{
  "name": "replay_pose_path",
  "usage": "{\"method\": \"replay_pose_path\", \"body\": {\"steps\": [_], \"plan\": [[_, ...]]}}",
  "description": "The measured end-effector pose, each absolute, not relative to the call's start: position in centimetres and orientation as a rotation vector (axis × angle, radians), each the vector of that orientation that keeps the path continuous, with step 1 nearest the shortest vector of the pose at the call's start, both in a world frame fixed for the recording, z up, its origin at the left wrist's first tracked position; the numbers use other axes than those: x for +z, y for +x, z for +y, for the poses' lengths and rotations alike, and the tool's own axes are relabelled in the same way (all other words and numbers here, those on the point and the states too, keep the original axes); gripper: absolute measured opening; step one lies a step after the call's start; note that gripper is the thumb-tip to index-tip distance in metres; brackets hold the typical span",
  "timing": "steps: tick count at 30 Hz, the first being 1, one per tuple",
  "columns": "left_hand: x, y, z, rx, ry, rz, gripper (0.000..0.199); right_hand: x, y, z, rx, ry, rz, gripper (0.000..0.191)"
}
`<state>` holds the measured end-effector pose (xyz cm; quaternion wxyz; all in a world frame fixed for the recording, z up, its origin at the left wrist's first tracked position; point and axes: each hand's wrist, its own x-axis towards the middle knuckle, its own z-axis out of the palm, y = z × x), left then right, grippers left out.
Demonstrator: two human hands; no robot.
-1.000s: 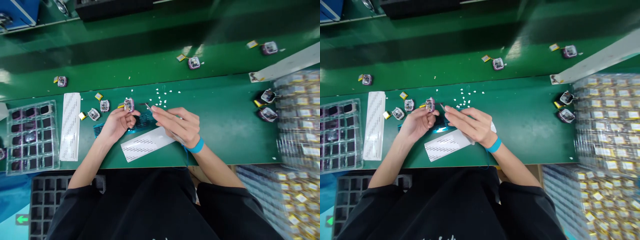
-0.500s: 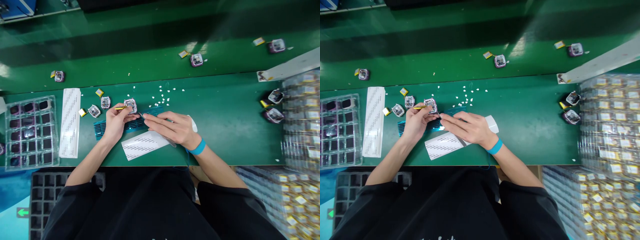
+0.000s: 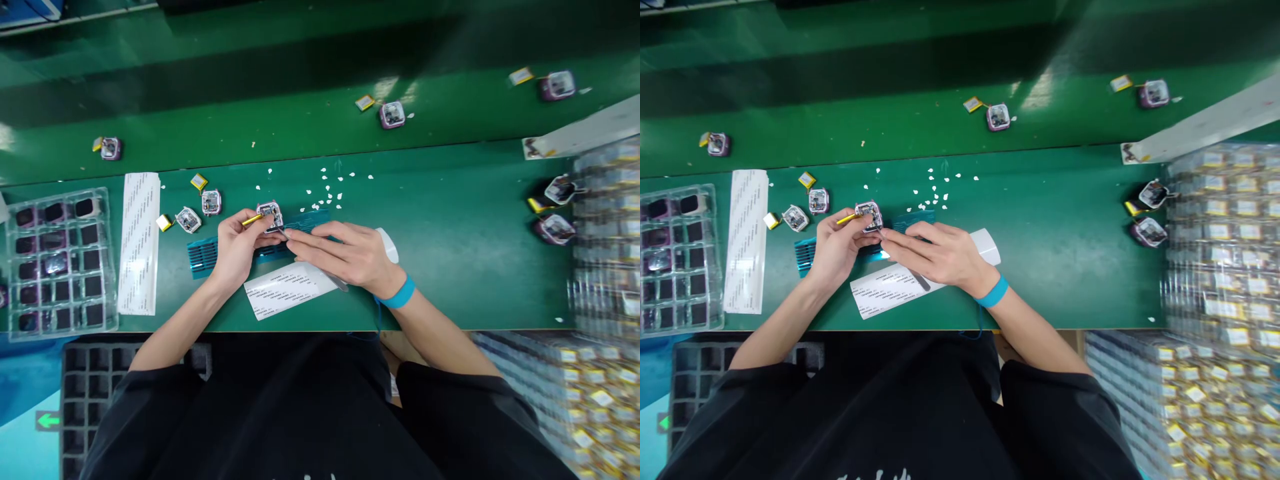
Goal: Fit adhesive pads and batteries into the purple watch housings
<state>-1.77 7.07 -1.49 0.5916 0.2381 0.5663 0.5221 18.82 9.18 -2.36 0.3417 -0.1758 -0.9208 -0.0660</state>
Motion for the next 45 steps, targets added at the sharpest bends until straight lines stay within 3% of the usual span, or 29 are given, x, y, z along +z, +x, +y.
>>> {"method": "replay_pose_path", "body": {"steps": [16,28,32,38,45], "plan": [[-3.0,-1.6,6.7,1.324,0.846,1.394,0.041,-3.2,18.4,9.0,0.167,-0.550,-2.242,0.037],[-3.6,-3.4,7.5,1.295,1.131,1.479,0.037,-2.5,19.2,9.6,-0.100,-0.586,-2.221,0.039],[-4.1,-5.0,9.3,1.068,1.576,1.861,0.032,-2.2,19.5,9.5,-0.232,-0.530,-2.240,0.031],[-1.8,-6.4,17.3,0.800,1.839,2.079,0.037,-2.4,18.8,9.6,-0.194,-0.579,-2.213,0.025],[-0.3,3.3,22.9,0.570,2.154,1.886,0.037,-1.7,19.8,11.9,-0.303,-0.796,-2.029,0.029]]}}
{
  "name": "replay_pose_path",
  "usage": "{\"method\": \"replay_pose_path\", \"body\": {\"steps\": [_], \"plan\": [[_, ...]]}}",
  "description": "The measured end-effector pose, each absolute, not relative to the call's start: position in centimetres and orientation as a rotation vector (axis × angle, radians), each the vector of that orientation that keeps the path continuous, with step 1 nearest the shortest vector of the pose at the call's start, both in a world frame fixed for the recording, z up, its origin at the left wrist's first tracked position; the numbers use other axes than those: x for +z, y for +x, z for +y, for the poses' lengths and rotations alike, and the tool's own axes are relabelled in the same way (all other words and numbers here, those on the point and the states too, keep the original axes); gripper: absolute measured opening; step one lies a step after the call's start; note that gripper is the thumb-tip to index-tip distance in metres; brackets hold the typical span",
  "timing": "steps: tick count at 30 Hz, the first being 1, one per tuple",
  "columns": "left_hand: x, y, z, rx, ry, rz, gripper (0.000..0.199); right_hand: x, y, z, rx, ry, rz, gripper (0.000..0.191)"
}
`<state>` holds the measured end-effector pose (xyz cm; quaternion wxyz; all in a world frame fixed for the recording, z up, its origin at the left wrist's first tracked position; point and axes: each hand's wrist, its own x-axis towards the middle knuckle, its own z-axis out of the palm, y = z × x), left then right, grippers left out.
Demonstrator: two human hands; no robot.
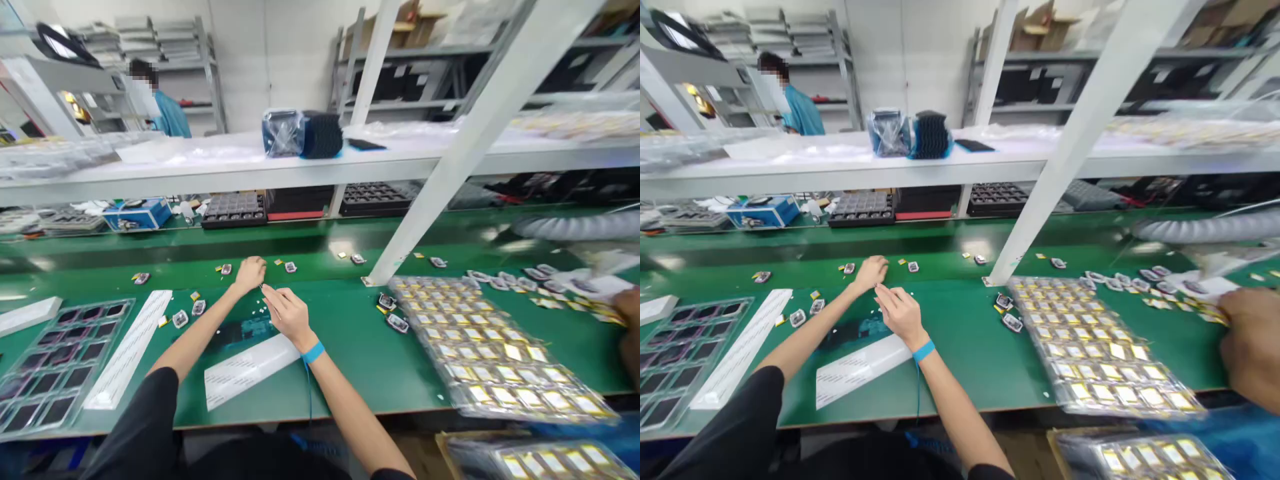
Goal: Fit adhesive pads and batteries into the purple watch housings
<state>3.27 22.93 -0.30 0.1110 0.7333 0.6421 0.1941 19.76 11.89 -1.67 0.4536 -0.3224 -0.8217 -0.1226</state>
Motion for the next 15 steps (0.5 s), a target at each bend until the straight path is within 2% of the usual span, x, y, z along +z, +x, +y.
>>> {"method": "replay_pose_path", "body": {"steps": [6,15], "plan": [[-1.6,10.8,24.4,0.613,2.095,1.735,0.038,-1.9,20.6,13.0,-0.322,-0.818,-1.936,0.033],[-2.7,8.3,21.9,1.073,1.533,1.591,0.038,-2.0,20.3,12.5,-0.246,-0.679,-1.948,0.032]]}}
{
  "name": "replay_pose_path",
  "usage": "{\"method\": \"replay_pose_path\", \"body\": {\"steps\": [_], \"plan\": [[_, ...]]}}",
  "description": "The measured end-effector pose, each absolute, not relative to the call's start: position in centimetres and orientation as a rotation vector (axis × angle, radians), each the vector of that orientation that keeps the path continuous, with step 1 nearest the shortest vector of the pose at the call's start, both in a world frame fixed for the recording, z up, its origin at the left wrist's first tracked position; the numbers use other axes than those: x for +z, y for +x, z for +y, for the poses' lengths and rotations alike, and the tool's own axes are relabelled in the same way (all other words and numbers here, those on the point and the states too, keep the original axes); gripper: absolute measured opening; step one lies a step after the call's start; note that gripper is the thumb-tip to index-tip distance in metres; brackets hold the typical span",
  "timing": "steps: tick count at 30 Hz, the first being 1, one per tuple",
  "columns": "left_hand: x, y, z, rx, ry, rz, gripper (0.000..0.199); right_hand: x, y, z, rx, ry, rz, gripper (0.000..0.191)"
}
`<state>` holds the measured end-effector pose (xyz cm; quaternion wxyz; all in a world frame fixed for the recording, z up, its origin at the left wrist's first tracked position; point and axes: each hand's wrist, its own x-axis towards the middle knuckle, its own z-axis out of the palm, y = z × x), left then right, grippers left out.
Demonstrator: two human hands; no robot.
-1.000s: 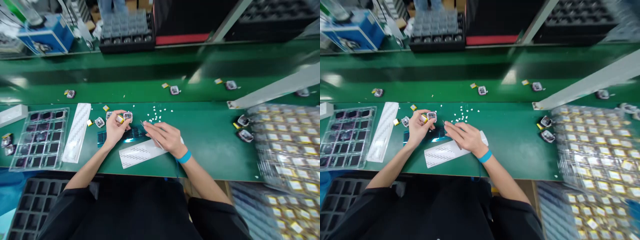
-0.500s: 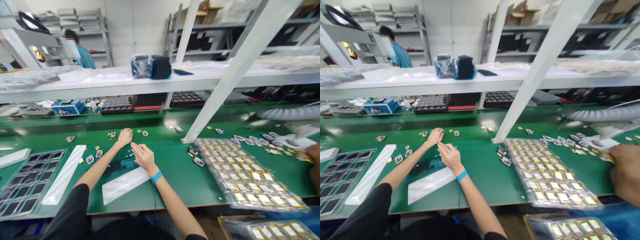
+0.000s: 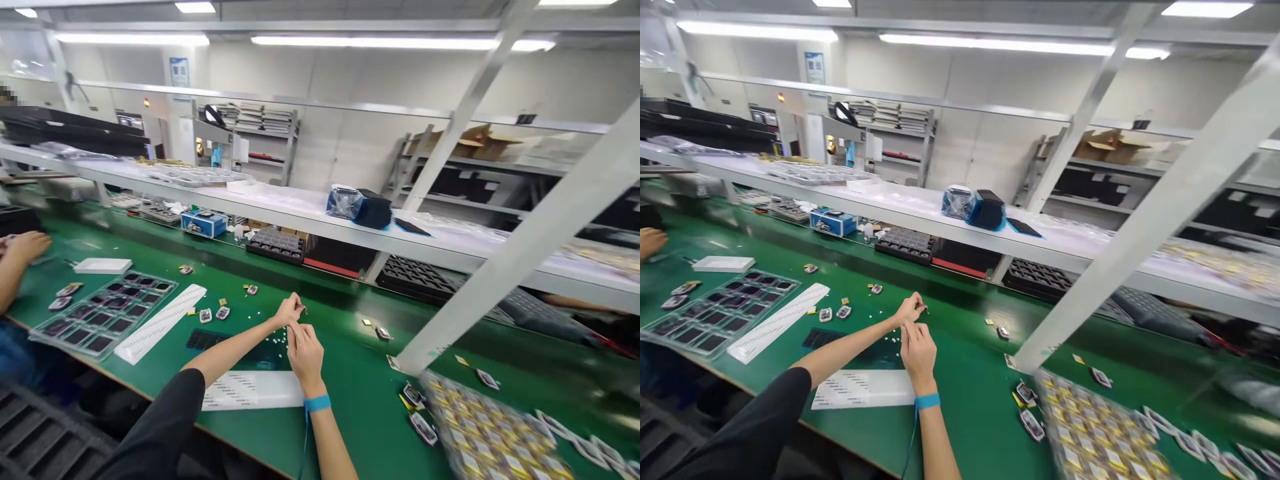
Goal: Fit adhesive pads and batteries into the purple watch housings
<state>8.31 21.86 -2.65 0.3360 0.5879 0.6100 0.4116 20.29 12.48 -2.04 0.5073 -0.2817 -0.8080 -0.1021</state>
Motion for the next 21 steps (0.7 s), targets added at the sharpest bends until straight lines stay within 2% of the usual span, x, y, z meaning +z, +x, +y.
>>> {"method": "replay_pose_path", "body": {"steps": [6,10,21], "plan": [[-2.9,6.2,15.7,1.384,1.361,1.319,0.036,-1.9,20.1,12.3,-0.241,-0.640,-1.882,0.039],[-3.4,6.6,12.5,1.476,1.330,1.167,0.030,-2.1,19.5,12.1,-0.239,-0.750,-1.853,0.031],[-4.1,6.0,11.2,1.641,1.064,1.063,0.050,-3.5,20.1,13.1,-0.054,-0.971,-2.007,0.027]]}}
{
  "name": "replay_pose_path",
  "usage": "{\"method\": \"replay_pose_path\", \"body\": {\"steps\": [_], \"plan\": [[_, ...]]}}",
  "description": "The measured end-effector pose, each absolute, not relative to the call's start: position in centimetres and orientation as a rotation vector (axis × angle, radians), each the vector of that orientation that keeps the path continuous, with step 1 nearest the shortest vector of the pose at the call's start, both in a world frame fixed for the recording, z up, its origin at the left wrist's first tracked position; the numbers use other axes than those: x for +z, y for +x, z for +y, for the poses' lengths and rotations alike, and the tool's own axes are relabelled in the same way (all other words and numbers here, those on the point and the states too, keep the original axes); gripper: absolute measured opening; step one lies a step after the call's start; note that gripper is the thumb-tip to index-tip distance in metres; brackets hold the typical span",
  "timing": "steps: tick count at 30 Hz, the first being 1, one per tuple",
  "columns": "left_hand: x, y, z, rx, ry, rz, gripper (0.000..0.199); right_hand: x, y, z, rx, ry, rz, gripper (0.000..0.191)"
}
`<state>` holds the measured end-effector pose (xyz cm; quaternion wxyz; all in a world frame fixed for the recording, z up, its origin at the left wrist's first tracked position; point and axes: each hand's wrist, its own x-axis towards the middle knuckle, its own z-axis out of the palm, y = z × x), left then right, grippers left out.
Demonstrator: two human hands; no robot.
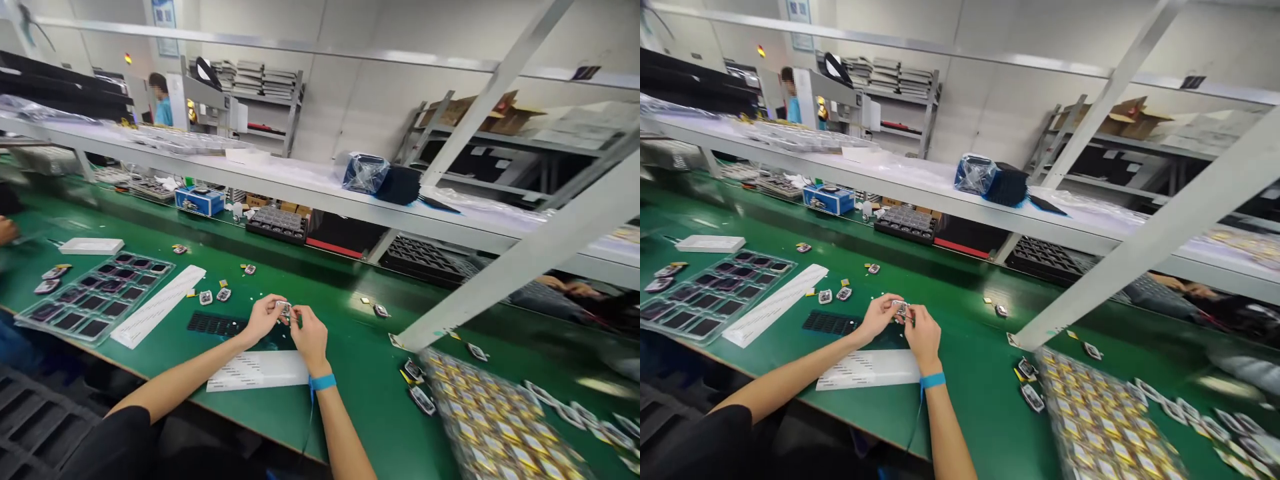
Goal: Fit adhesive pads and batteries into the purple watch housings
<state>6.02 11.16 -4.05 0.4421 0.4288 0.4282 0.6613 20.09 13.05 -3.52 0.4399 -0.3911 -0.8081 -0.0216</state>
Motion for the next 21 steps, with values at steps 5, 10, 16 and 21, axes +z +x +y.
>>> {"method": "replay_pose_path", "body": {"steps": [5,10,16,21], "plan": [[-3.5,5.6,10.7,1.671,1.072,1.079,0.047,-3.7,19.8,12.8,0.033,-0.969,-2.047,0.024],[-3.2,5.5,10.2,1.676,1.116,1.159,0.038,-4.1,19.5,12.8,0.070,-0.942,-2.084,0.025],[-2.6,5.5,9.4,1.662,1.198,1.261,0.023,-3.8,19.8,12.6,0.060,-0.941,-2.140,0.026],[-2.1,5.5,8.9,1.656,1.225,1.303,0.017,-2.4,20.6,12.6,0.082,-0.895,-2.253,0.023]]}}
